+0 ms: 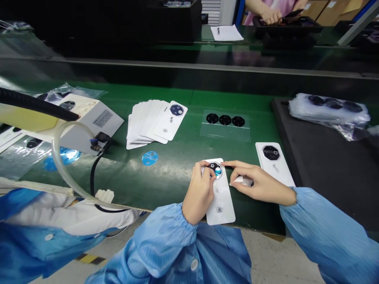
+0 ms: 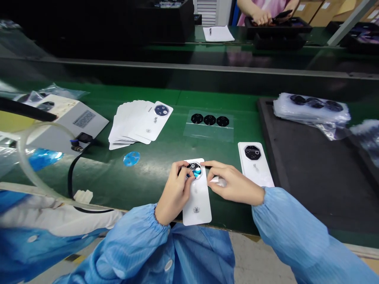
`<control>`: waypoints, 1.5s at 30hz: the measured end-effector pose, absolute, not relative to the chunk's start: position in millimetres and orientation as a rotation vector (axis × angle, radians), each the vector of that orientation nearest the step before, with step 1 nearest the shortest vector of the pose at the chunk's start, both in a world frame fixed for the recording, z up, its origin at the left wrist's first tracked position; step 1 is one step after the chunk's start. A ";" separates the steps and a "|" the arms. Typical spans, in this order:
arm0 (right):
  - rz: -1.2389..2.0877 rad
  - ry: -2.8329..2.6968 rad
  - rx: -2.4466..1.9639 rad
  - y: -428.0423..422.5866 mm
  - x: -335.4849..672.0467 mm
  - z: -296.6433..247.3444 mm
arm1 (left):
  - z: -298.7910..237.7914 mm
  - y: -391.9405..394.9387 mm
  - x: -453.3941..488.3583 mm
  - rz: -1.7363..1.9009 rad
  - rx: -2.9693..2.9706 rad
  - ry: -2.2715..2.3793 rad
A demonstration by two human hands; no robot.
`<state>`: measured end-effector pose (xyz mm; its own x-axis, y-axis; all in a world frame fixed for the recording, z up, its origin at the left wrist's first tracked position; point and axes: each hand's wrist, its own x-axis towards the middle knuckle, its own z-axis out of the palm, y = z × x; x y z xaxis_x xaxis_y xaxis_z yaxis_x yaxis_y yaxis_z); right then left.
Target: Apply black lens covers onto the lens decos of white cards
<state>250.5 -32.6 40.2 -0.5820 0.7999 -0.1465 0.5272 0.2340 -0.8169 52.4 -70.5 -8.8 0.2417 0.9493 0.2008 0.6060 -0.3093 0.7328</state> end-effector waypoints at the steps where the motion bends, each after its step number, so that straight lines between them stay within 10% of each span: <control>1: 1.266 -2.246 -1.233 -34.0 250.6 40.2 | -9.3 -70.9 52.3 0.871 2.001 1.416; 45: 1.074 -2.414 -1.241 -34.4 244.3 31.2 | -24.5 -71.5 50.8 0.873 2.180 1.453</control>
